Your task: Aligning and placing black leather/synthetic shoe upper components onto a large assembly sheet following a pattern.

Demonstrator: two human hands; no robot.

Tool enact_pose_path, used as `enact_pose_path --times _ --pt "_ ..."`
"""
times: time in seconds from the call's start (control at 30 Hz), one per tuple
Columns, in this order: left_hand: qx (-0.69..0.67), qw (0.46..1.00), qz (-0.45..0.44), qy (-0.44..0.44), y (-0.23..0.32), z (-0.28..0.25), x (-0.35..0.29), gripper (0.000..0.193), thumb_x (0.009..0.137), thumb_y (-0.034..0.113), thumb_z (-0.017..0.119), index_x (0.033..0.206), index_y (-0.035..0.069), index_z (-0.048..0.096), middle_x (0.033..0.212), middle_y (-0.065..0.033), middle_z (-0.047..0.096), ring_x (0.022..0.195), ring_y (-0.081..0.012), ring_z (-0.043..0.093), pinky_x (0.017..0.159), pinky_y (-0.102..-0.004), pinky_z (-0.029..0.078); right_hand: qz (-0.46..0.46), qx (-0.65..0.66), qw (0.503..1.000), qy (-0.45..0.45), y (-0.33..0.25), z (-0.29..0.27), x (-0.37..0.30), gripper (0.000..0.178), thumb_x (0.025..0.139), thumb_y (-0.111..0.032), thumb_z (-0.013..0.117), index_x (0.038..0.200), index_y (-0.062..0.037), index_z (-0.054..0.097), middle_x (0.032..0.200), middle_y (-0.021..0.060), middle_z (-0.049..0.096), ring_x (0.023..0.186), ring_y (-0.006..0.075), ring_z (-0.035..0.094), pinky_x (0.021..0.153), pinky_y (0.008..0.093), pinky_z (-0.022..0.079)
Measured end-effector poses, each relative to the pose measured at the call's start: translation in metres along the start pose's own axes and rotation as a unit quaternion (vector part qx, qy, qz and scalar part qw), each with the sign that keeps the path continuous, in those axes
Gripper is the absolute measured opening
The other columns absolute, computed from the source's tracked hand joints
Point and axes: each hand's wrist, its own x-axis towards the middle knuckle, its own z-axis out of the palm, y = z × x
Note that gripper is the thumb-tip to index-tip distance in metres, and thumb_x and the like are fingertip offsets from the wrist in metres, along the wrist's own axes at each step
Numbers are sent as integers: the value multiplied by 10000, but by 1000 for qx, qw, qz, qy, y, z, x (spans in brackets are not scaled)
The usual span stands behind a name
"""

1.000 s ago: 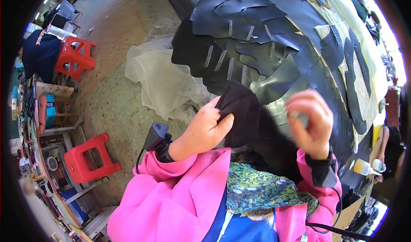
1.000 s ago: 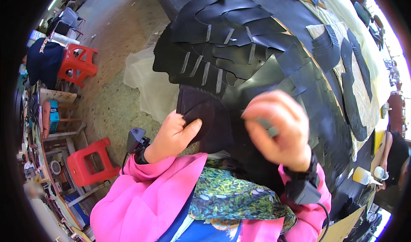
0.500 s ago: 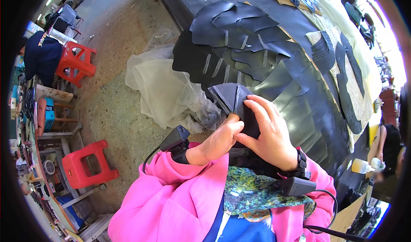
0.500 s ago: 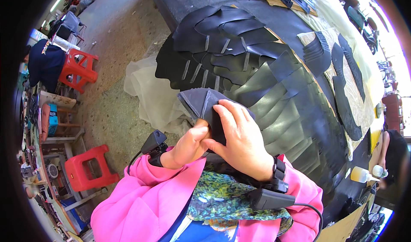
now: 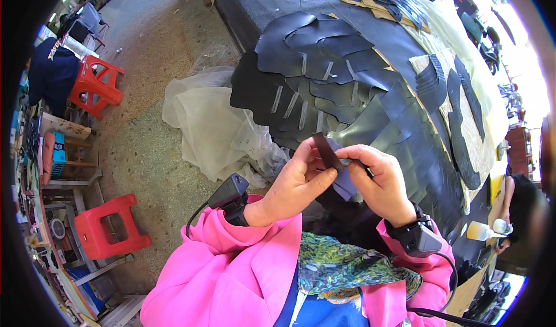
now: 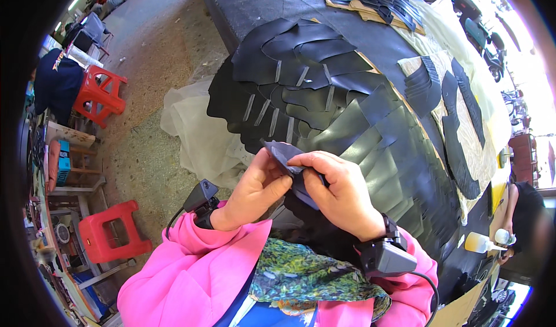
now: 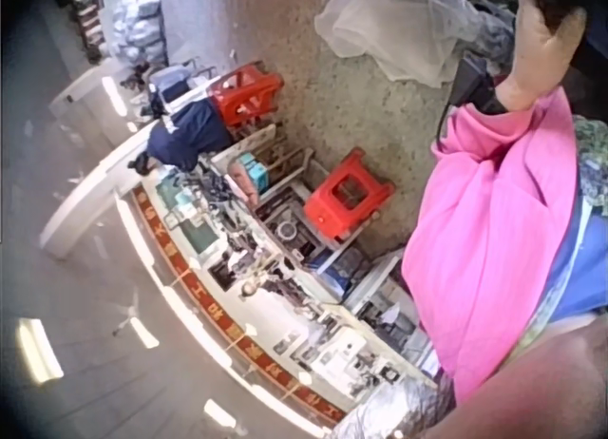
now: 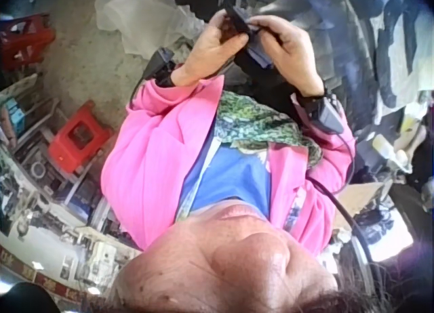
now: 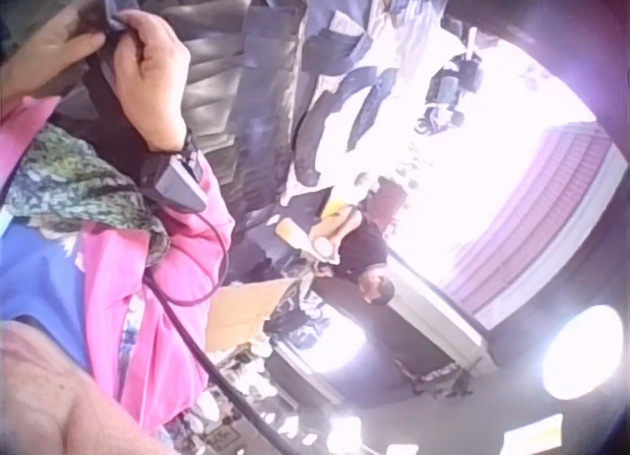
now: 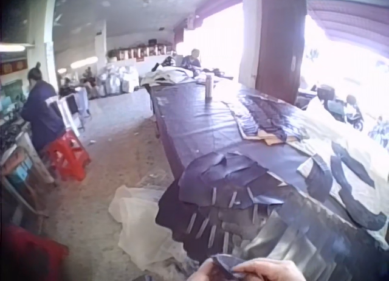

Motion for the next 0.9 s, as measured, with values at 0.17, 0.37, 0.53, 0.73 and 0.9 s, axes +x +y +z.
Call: enact_pose_path --times 0.17,0.37,0.53,0.73,0.9 --pt "128 988 83 -32 3 2 10 456 811 92 632 1209 32 417 1018 -25 522 868 -107 535 788 -276 461 -39 -25 997 -53 4 -15 15 219 789 19 516 984 -15 609 870 136 627 780 288 620 671 327 480" --pt "302 950 74 -15 14 -9 27 193 880 114 492 981 -41 547 715 -205 533 624 -323 555 618 -339 453 -143 -302 940 70 13 -65 49 223 728 60 531 927 -14 599 761 120 584 669 252 589 608 314 471" --pt "423 887 145 -115 22 -6 43 166 714 42 558 875 6 577 748 -134 580 649 -302 574 583 -359 468 104 -90 987 -88 67 -107 96 141 789 -86 605 885 18 602 784 131 617 689 207 595 649 275 461" --pt "569 795 179 -107 16 11 66 212 628 88 612 823 38 547 999 -129 572 804 -266 573 691 -349 469 96 -139 975 -144 105 -85 125 210 767 -167 665 898 -7 624 745 104 620 682 168 566 674 289 449" --pt "633 748 169 -106 11 14 79 249 588 96 628 814 32 544 1112 -177 540 892 -277 545 762 -360 447 113 -76 981 -138 125 -81 122 217 768 -170 672 895 -1 623 721 100 615 654 140 540 665 287 448"
